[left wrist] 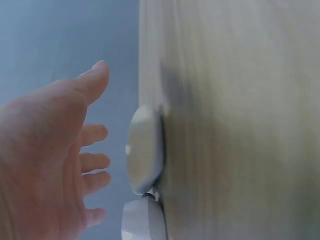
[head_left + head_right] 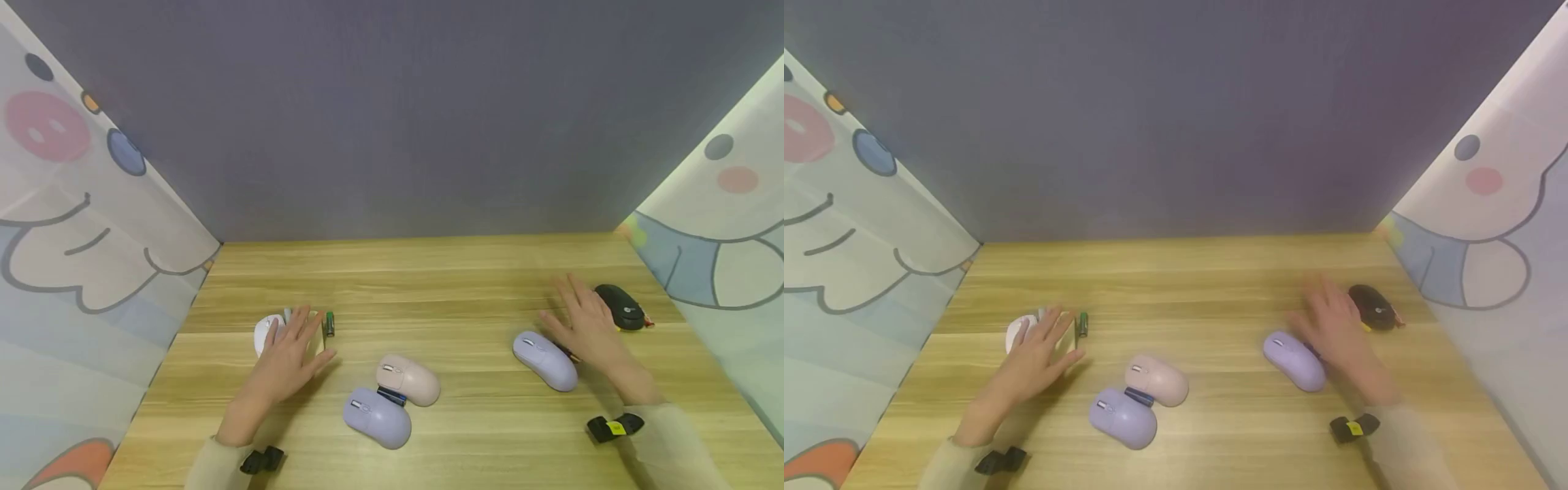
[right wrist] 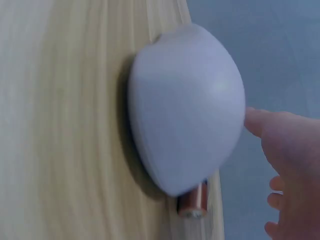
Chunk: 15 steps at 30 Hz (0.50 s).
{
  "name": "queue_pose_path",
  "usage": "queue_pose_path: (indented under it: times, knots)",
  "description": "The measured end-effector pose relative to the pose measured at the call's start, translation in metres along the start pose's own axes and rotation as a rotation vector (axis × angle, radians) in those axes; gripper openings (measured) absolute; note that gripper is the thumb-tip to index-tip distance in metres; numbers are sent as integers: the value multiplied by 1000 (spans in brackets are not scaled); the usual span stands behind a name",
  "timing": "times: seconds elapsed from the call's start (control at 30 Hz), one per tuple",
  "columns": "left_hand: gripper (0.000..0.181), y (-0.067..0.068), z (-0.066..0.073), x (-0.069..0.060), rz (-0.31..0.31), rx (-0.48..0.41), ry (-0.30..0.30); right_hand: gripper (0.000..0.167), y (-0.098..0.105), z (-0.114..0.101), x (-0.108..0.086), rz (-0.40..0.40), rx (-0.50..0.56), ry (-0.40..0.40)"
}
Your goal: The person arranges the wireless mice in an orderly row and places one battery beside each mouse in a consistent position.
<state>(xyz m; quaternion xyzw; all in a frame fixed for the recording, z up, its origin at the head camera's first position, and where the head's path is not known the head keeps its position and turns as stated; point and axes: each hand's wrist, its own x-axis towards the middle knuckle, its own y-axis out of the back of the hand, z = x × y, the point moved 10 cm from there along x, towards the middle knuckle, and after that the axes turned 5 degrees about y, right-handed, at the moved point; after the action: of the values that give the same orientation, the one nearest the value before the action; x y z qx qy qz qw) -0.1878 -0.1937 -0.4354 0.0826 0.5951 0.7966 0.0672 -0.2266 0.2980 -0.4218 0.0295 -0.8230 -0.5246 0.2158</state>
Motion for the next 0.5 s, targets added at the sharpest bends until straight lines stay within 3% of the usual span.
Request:
queue_pose_path:
  times: [0.2, 0.5]
  knots:
    - [78, -4, 3, -6, 17, 7, -39, 71, 14, 13, -2, 26, -36, -45]
    - [80, -13, -1, -10, 4, 18, -43, 73, 26, 32, -7, 41, -74, -68]
